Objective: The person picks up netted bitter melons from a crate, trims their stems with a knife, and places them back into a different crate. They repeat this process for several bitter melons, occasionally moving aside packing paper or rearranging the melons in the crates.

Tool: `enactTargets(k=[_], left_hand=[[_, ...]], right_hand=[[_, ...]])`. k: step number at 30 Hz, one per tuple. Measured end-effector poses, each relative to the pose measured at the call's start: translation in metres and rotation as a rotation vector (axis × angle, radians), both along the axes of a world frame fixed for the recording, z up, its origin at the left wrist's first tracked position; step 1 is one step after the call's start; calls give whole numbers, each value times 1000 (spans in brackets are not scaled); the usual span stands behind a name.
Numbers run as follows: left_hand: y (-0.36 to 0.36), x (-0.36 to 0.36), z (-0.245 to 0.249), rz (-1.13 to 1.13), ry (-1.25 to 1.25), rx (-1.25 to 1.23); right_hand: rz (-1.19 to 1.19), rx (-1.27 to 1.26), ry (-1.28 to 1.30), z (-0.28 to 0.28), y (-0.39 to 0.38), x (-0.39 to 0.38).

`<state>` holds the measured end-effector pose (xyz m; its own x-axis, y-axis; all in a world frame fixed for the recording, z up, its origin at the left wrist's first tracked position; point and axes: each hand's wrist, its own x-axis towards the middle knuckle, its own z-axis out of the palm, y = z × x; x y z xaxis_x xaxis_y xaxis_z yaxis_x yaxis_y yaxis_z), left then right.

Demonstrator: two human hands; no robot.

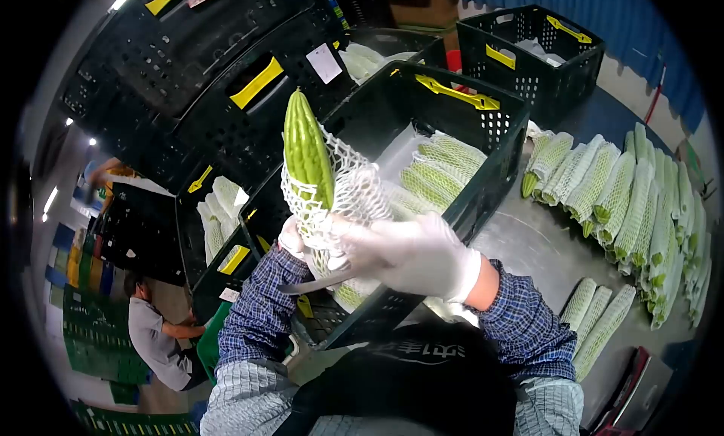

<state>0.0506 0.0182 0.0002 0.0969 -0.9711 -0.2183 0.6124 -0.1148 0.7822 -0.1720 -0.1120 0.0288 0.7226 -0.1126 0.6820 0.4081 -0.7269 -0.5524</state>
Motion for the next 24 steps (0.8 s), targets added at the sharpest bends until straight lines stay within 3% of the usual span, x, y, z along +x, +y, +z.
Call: enactTargets(k=[2,6,7,10,12,13,15,16,17,20,24], left_hand=[[-2,-1,0,17,13,-39],[-15,-2,11,78,-164,-136],[-21,-5,14,98,-271,-153],[-32,-17,11,139,-774,-229],[-31,-25,14,202,-1352,-261],[-32,-32,21,259,-1710,-192],[-37,-26,12,453,-1901,-371],[-36,-27,13,503,-2109,-279],[-36,-27,17,558,-2176,-438],[-36,-18,7,615,-2347,-324],[-32,-20,12,644,-2303,-374]], right_hand=[[16,-45,-99,-6,4,5],[-164,-498,199,8,22,-6],[-104,-481,287,8,24,-8],[-146,-653,586,12,31,-5],[-208,-634,243,-31,21,1],[-227,-648,259,-27,20,2],[-258,-680,286,-24,20,4],[-273,-695,299,-24,20,3],[-292,-715,288,-27,20,6],[-333,-746,237,-32,20,10],[-360,-760,180,-37,21,12]])
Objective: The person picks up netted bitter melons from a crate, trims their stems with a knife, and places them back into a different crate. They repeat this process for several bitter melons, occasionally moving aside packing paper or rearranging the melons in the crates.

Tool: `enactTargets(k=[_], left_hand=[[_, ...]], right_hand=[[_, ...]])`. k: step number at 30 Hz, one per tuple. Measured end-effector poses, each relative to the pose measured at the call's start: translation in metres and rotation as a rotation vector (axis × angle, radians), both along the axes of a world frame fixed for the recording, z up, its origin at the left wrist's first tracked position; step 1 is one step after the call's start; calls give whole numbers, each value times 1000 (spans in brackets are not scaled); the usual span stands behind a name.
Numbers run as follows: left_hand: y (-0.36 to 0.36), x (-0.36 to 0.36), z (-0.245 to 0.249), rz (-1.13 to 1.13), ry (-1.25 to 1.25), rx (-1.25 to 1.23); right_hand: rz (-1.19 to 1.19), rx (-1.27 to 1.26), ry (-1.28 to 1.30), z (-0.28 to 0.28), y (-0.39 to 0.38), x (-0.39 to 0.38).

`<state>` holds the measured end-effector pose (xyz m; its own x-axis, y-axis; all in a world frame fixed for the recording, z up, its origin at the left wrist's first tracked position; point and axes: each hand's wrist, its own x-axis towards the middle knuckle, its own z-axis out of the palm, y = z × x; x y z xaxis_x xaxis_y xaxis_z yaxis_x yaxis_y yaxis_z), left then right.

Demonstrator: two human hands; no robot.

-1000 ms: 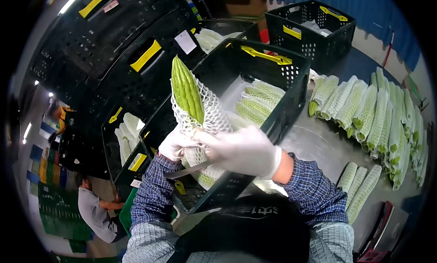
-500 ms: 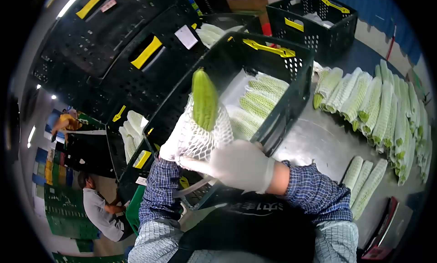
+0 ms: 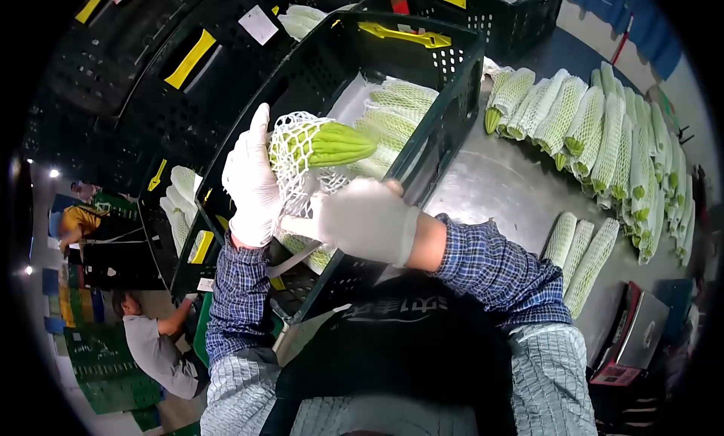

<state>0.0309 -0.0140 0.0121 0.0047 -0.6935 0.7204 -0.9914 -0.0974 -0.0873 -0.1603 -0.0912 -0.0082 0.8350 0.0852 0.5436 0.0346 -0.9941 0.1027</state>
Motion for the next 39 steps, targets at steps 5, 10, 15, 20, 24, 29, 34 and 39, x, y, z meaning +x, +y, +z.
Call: enactTargets(k=[5,10,15,20,24,29,34,39], left_hand=[[3,1,1,-7,7,-5],[3,0,2,-3,21,5],[1,1,0,1,29,-6],[1,4,0,98,67,98],[1,7,-1,129,59,108],[0,8,-3,115,33,82],[-1,5,-1,143,57,81],[-2,3,-4,-52,363,-15]], right_hand=[[-6,-29,-54,-5,0,0],[-19,-50,-108,-10,-1,1],[-24,-40,-134,-10,0,-1],[-1,71,-24,12,0,-15],[-18,196,-60,27,-9,-28],[83,539,-196,37,-20,-45],[26,475,-262,28,-23,-43],[-158,595,-541,21,-37,-48]])
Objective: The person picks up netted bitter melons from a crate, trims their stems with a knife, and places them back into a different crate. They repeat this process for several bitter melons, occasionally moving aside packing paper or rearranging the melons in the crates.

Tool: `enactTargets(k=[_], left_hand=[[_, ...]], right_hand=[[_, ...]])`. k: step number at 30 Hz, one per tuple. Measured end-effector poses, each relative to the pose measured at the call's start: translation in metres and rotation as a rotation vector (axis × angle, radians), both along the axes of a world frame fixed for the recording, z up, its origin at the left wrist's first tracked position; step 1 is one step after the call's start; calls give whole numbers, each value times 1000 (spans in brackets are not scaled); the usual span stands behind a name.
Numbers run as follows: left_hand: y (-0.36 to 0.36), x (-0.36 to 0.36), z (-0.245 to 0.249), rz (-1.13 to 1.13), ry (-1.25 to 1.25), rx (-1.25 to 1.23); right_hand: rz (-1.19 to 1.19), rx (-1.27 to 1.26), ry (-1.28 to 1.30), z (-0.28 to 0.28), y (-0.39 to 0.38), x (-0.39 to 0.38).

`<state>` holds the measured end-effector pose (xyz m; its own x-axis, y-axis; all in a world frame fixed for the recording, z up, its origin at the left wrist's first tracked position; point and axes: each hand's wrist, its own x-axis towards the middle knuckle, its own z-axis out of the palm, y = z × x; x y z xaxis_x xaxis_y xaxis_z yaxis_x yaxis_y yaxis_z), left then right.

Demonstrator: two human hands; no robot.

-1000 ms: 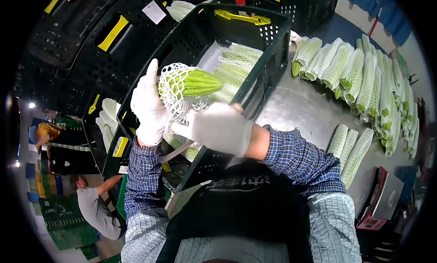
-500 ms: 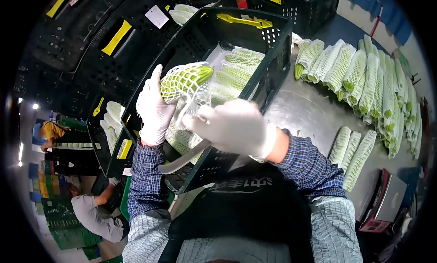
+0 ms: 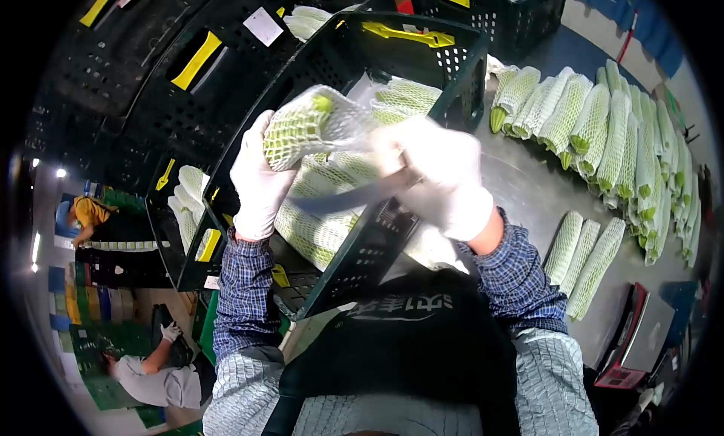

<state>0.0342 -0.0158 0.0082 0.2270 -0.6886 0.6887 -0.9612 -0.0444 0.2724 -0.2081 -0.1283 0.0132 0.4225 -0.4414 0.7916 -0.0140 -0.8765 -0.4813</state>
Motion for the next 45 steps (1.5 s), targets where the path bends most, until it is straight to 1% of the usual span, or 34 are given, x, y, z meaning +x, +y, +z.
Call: enactTargets(k=[1,3,4,5,7,8,9,10,11,13,14,15,17,18,21,22,25,26,27,28,29,30,31,32,34,35,36,37,39,40,41,42,44,45], left_hand=[[-1,-3,2,-4,100,37],[4,-2,7,-349,866,96],[6,-9,19,-347,965,115],[6,-7,17,-435,1118,70],[-1,-18,16,-680,1721,-240],[-4,-15,15,-836,2078,-331],[-5,-15,15,-820,2101,-349],[-6,-15,16,-803,2124,-368],[-11,-13,17,-925,2489,-453],[-13,-12,13,-719,2413,-489],[-14,-15,11,-634,2426,-488],[-15,-13,11,-633,2478,-501],[-16,-10,9,-624,2587,-531],[-9,-20,7,-636,2054,-322],[-13,-9,6,-709,2403,-422],[-13,-7,6,-736,2516,-459],[-6,-8,7,-1113,2545,-266],[-3,-12,9,-1235,2465,-143],[0,-18,14,-1354,2364,-26],[3,-23,18,-1466,2245,79],[3,-23,15,-1435,2315,38],[3,-24,10,-1299,2090,23],[4,-24,5,-1140,1875,25],[6,-26,-3,-869,1372,46],[6,-10,-23,-585,1238,22],[6,-2,-33,-442,1178,23],[12,-12,-20,-444,1198,-8],[14,-18,-14,-479,1300,-46],[14,-24,-5,-588,1574,-125],[12,-25,0,-644,1713,-159],[10,-27,4,-699,1841,-180],[6,-29,9,-747,1949,-198],[-2,-38,20,-818,2082,-208],[-4,-43,25,-831,2089,-202]], right_hand=[[-30,77,-66,-2,-5,-1],[21,331,-145,-6,-13,-5],[44,411,-152,-5,-12,-5],[9,411,-109,0,-9,-6],[-19,318,-73,-7,-11,0],[-50,310,-15,-9,-10,2],[-84,299,43,-11,-9,3],[-41,293,-8,-13,-10,7],[-60,236,-64,-14,-10,13],[-130,13,-78,-13,-12,21],[-131,-15,-38,-10,-7,19],[-183,-240,-155,-9,-10,27],[-151,-345,-126,-10,-10,31],[-132,-397,-111,-11,-9,32],[-143,-463,-34,-9,-6,39],[-141,-523,-5,-15,-10,42],[-165,-551,-30,-11,-9,52],[-233,-565,-33,-10,-13,60],[-192,-531,-41,-10,-19,64],[-233,-541,-45,-8,-22,70],[-275,-552,-49,-6,-23,76],[-240,-553,-65,-7,-25,75],[-258,-571,-53,-6,-26,76],[-274,-589,-42,-6,-26,76],[-307,-625,-51,0,-29,76],[-354,-594,-19,-2,-38,72],[-400,-513,-112,-1,-53,68],[-444,-432,-203,3,-67,60],[-528,-98,-226,11,-79,41],[-359,99,-295,12,-78,37],[-215,231,-248,16,-76,32],[-93,250,-100,16,-70,28],[231,422,112,18,-50,31],[334,285,202,25,-36,33]])
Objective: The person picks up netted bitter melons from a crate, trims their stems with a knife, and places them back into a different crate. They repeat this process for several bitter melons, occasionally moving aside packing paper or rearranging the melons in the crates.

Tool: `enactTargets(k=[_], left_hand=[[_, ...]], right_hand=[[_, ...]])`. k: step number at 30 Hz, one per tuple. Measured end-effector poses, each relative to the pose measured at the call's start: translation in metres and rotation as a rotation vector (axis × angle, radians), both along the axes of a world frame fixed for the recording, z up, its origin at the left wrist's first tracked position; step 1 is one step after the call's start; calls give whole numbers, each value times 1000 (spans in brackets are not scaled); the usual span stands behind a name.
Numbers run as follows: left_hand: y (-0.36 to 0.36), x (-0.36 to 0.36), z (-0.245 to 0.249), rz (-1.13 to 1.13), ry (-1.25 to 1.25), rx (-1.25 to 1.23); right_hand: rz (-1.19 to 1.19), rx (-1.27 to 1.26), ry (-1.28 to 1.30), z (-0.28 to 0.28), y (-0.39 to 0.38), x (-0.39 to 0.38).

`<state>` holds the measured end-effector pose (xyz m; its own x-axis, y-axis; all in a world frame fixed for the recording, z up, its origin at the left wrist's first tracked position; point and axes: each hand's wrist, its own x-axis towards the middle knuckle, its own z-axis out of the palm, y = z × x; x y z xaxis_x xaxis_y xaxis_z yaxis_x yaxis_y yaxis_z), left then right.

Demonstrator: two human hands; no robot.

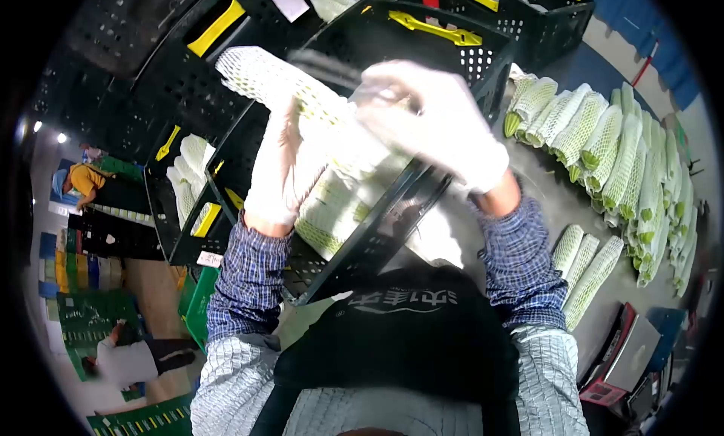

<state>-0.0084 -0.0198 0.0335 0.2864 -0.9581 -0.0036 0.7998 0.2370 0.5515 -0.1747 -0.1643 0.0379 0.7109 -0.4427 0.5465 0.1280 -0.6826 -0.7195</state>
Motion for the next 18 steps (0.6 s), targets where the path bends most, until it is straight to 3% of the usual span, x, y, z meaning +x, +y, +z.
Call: enactTargets(k=[2,4,6,9,10,12,13,14,15,18], left_hand=[[-1,-6,7,18,-164,-31],[8,-3,3,63,-693,-55],[11,-16,11,146,-580,-29],[8,-11,15,157,-651,-38],[4,-8,14,104,-342,-79],[0,12,4,-53,48,-128],[-5,18,0,47,-54,-43],[-6,31,-10,-61,152,-105],[-5,36,-15,-51,186,-117],[0,40,-18,97,68,5]], right_hand=[[22,22,81,2,20,9],[-32,-68,106,-2,16,12],[144,170,-1,2,16,11],[402,607,-98,1,24,8],[431,678,-35,5,29,2],[488,751,-17,0,34,2],[415,699,71,3,37,2],[343,638,153,8,38,4],[214,446,102,1,35,6],[445,580,-100,1,34,-3]])
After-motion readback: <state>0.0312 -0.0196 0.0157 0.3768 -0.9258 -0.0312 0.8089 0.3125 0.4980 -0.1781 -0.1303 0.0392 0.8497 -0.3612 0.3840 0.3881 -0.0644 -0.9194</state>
